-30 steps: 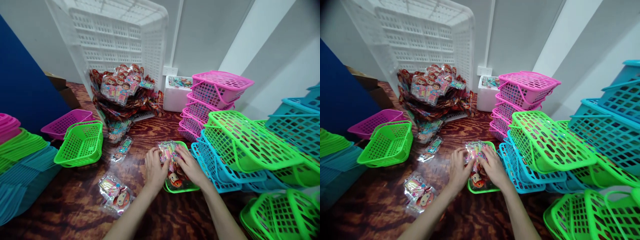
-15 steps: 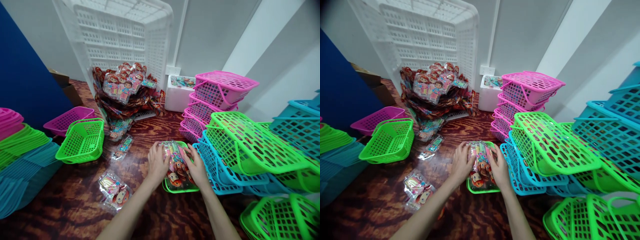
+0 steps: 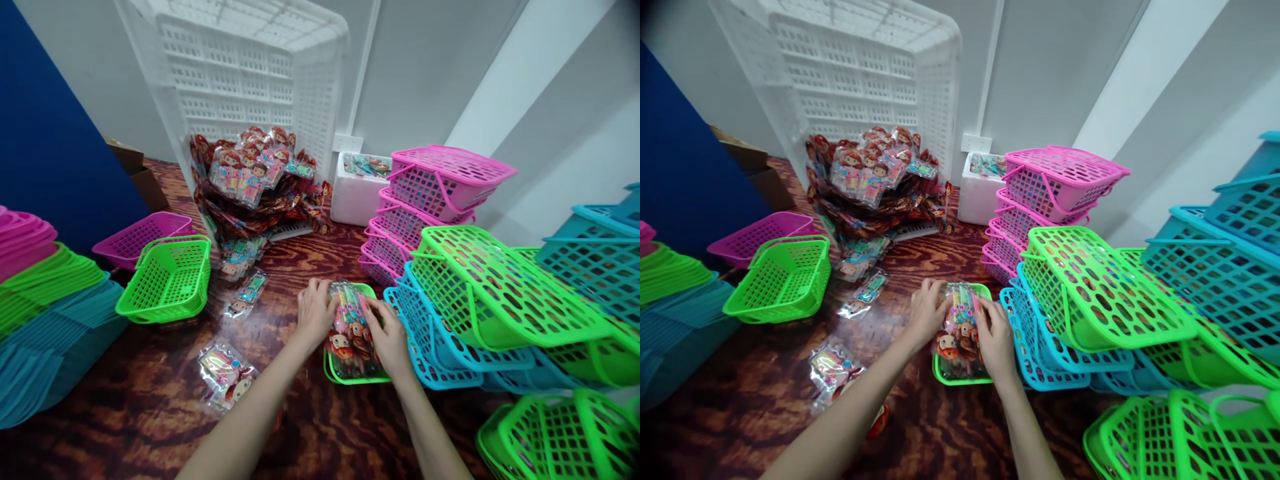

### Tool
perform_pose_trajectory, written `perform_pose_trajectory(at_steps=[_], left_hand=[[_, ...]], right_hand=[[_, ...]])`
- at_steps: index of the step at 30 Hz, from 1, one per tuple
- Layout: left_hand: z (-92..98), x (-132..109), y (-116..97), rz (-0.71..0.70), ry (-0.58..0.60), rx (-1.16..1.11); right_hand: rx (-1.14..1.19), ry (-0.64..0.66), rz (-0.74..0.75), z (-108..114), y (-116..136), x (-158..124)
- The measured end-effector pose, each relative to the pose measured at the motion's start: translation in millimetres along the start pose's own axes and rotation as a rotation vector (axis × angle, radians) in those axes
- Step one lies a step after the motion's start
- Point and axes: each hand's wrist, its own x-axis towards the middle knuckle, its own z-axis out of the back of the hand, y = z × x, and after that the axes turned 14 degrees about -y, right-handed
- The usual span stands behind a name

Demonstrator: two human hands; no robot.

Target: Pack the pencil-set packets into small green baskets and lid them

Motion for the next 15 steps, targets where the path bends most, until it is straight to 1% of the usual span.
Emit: perform_pose_trajectory(at_steps=[4, 8, 11, 15], left_hand=[[-3.3, 9.0, -2.5, -0.002, -0.010, 0.032], [-5.9, 12.1, -5.5, 0.023, -0.069, 0.045], [-2.4, -1.0, -6.4, 0.013, -0.087, 0.008], [5.9, -35.2, -9.9, -0.069, -0.044, -0.046]], right_hand=[[-0.042, 0.006, 0.072, -1.4, -0.6, -0.1], [-0.098, 0.021, 0.110, -3.7, -3.6, -1.4], [-0.116, 0.061, 0.117, -1.5, -3.6, -0.6], [-0.098, 0.177, 0.097, 5.1, -4.3, 3.8]])
